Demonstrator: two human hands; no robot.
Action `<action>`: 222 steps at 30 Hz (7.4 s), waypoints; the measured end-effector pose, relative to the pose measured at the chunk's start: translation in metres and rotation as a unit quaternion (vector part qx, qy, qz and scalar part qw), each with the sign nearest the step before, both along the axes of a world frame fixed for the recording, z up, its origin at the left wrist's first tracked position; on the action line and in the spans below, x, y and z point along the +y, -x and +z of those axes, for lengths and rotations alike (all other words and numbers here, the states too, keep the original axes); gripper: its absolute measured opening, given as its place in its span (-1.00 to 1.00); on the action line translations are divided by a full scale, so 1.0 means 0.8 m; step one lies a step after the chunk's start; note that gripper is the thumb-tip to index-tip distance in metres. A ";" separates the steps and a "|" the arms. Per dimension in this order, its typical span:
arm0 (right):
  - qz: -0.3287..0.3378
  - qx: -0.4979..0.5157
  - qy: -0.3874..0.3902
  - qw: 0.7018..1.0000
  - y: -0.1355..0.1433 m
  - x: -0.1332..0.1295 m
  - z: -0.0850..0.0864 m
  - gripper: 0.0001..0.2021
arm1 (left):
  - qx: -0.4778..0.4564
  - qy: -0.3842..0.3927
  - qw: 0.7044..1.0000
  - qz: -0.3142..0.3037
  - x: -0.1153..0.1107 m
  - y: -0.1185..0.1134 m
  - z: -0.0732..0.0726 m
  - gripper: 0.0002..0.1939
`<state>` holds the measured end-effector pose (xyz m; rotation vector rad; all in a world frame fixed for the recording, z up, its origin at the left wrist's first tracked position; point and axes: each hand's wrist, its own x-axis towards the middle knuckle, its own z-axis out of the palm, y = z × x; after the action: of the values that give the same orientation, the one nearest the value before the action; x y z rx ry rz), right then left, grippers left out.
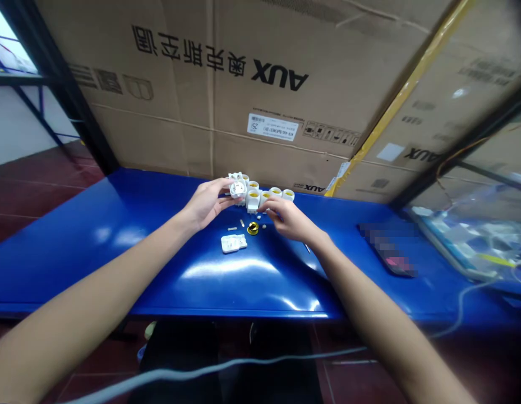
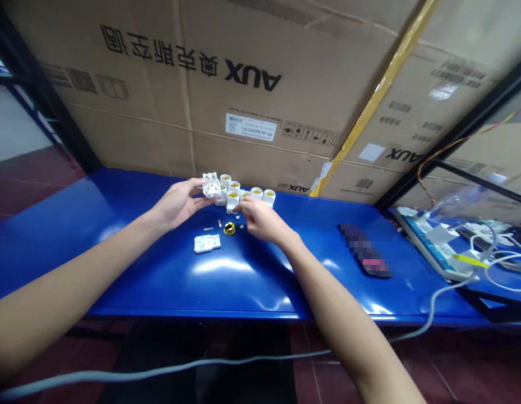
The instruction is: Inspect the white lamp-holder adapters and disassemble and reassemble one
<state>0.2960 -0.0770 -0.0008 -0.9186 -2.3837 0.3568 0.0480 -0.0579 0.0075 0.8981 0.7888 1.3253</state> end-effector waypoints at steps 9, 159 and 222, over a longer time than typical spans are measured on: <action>-0.021 0.003 -0.029 0.999 -0.003 0.005 -0.001 -0.64 | -0.001 -0.020 1.000 -0.007 -0.004 -0.001 0.000 -0.88; -0.060 0.288 -0.098 0.951 0.050 -0.019 -0.010 -0.91 | 0.078 -0.011 0.993 -0.088 -0.016 0.001 -0.001 -0.62; -0.084 0.204 -0.219 0.950 0.051 -0.024 -0.013 -0.81 | 0.063 -0.062 0.993 -0.075 -0.042 -0.029 -0.009 -0.50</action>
<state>0.2556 -0.0960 -0.0114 -0.7451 -1.8788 -0.0509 0.0715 -0.0912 0.0005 1.1266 0.7273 1.2035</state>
